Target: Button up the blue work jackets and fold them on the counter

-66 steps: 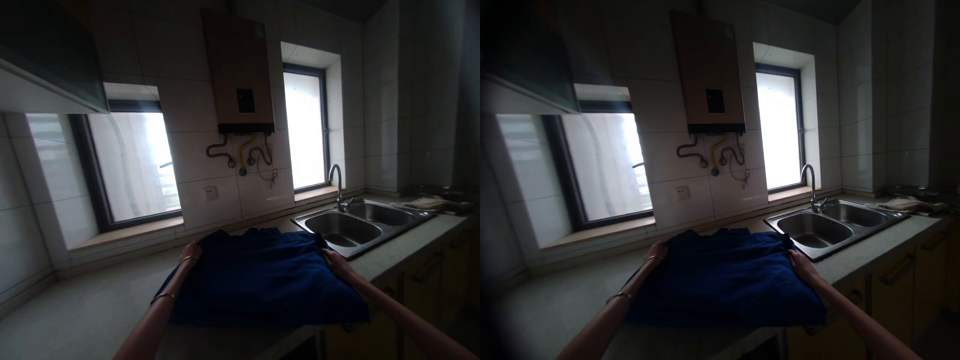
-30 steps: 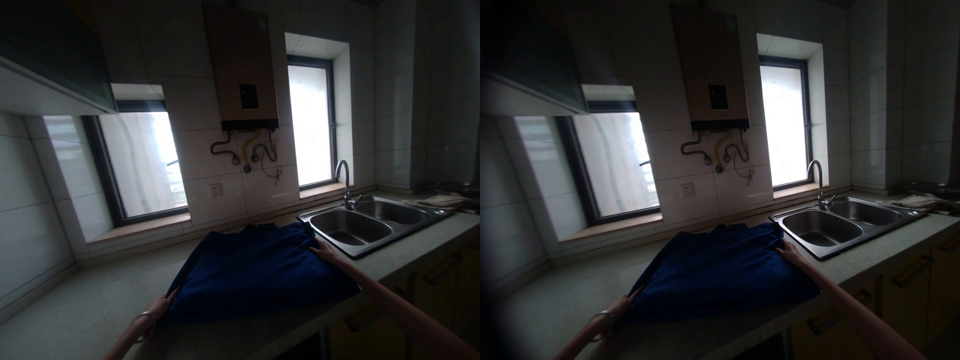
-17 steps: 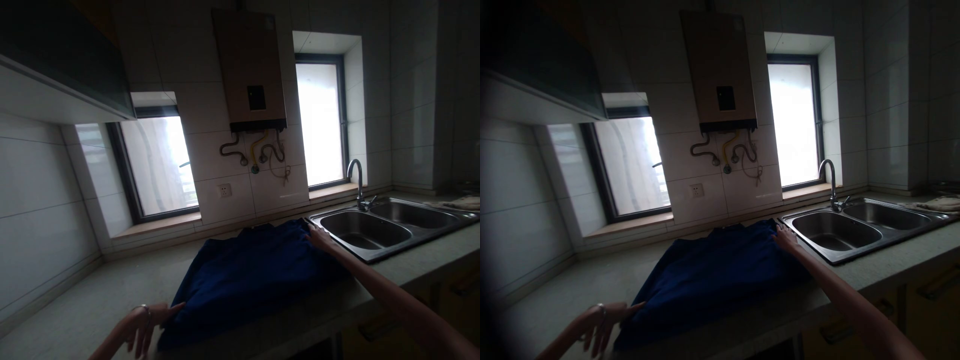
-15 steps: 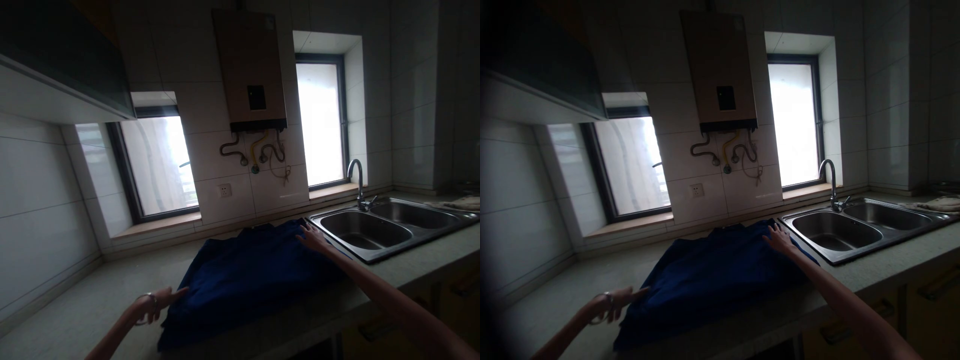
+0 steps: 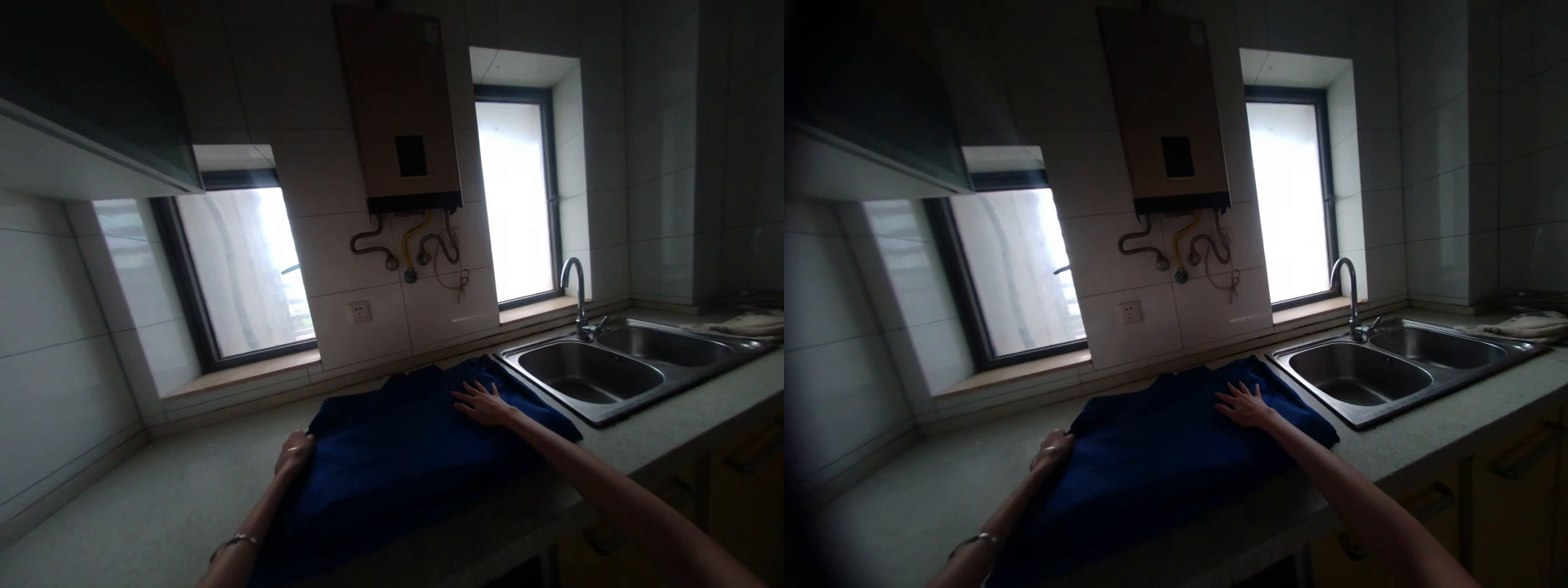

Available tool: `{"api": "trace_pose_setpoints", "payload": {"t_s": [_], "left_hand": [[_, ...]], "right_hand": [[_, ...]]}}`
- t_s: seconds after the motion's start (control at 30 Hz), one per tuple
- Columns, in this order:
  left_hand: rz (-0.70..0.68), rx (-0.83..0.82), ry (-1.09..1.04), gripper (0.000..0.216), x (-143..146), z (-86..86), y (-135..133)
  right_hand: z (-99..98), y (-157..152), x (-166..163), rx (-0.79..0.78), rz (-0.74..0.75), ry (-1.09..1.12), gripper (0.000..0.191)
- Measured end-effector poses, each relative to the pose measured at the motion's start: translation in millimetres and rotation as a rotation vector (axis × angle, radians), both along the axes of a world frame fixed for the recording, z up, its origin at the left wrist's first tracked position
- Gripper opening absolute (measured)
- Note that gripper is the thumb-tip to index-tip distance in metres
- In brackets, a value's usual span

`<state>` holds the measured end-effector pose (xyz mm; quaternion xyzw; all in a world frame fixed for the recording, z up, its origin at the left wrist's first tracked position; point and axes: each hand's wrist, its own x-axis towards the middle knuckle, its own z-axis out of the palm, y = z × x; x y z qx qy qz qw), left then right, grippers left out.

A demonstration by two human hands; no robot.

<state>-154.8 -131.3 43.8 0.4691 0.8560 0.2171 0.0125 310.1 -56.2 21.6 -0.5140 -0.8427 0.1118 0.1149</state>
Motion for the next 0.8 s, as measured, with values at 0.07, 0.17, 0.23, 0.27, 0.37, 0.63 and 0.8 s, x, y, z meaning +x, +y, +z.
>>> {"api": "trace_pose_setpoints", "payload": {"t_s": [0.07, 0.17, 0.23, 0.27, 0.37, 0.63, 0.8], "left_hand": [[0.010, -0.070, 0.017, 0.024, -2, -12.4, 1], [0.032, -0.114, 0.084, 0.028, -1, -24.7, 1], [0.018, -0.092, 0.167, 0.029, 4, -24.5, 1], [0.000, -0.066, 0.218, 0.031, 8, -22.0, 3], [-0.075, 0.017, 0.357, 0.040, 32, -11.8, 10], [-0.526, -0.214, 0.286, 0.060, 105, -39.4, 33], [-0.527, -0.290, 0.201, 0.061, 95, -61.3, 37]], "right_hand": [[-5.7, 7, 15, 0.015, -0.098, 0.000, 0.061], [-15.8, 19, 42, -0.042, -0.230, 0.012, 0.059], [-18.7, 23, 52, -0.068, -0.236, 0.011, 0.058], [-17.9, 24, 53, -0.070, -0.233, 0.000, 0.058], [-7.0, 21, 35, -0.012, -0.245, -0.026, 0.062], [-2.2, -7, -71, 0.051, 0.074, -0.022, 0.066], [-19.8, -12, -78, 0.031, 0.073, -0.024, 0.067]]}}
